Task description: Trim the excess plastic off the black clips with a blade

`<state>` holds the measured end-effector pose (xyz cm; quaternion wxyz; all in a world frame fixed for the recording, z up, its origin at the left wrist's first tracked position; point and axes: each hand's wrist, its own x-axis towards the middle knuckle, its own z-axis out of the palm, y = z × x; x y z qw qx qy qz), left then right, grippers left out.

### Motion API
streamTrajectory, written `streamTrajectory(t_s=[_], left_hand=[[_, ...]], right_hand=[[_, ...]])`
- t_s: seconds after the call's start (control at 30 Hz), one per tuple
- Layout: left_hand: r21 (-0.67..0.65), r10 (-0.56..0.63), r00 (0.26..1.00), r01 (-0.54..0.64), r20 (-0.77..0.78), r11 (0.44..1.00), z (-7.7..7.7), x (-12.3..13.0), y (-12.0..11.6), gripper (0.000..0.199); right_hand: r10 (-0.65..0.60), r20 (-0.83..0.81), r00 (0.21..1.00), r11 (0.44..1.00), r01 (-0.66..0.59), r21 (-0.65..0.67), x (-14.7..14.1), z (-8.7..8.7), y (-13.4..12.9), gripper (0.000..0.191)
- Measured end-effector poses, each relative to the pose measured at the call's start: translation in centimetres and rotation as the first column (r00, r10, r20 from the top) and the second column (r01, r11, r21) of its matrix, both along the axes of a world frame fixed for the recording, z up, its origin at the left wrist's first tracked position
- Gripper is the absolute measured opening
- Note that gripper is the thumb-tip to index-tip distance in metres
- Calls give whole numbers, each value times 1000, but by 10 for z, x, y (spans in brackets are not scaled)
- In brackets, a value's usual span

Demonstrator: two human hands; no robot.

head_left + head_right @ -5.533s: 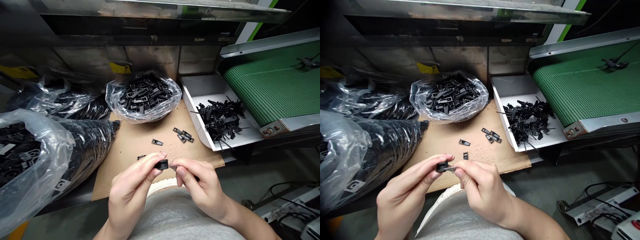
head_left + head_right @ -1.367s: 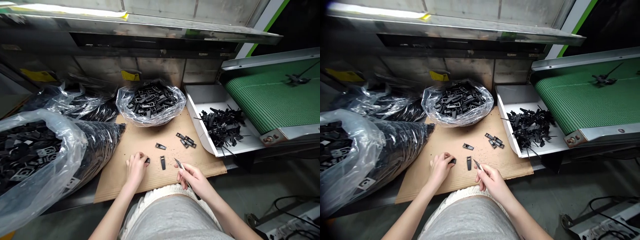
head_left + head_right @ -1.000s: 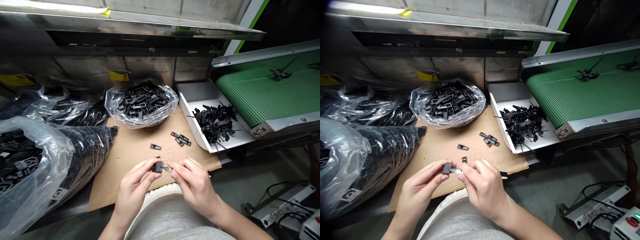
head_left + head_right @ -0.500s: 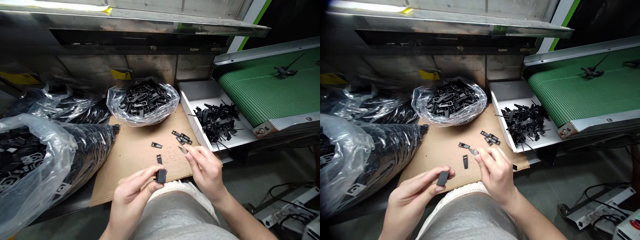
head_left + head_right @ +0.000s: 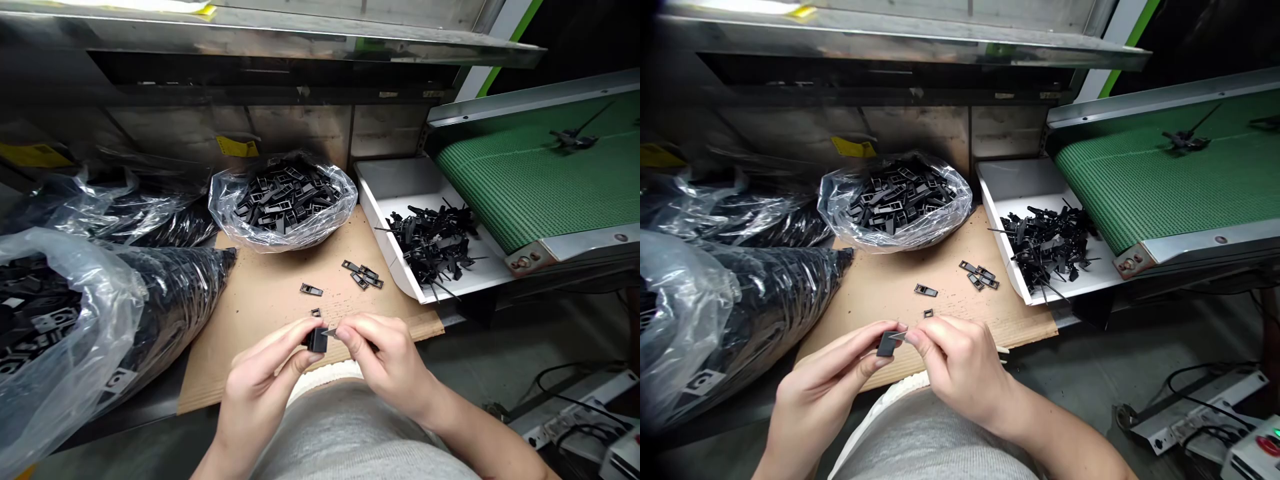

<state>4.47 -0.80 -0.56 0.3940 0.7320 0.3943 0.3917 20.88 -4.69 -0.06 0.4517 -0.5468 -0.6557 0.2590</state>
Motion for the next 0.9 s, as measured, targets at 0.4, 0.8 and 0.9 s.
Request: streamTrajectory(t_s=[0.4,0.8,0.9], left_hand=[[9,116,992,-116,-41,993,-4,1,6,21],[-126,-88,996,86,-16,988,-2,2,16,18],[-357,-122,986,154,112,921,-4,1,15,27]], right_hand=[[194,-81,978,977,-200,-79,1,-3,-2,27],[-115,-337,935,973,37,-230,9,-14,21,18],[-108,-224,969,985,73,-157,12,-17,14,16]])
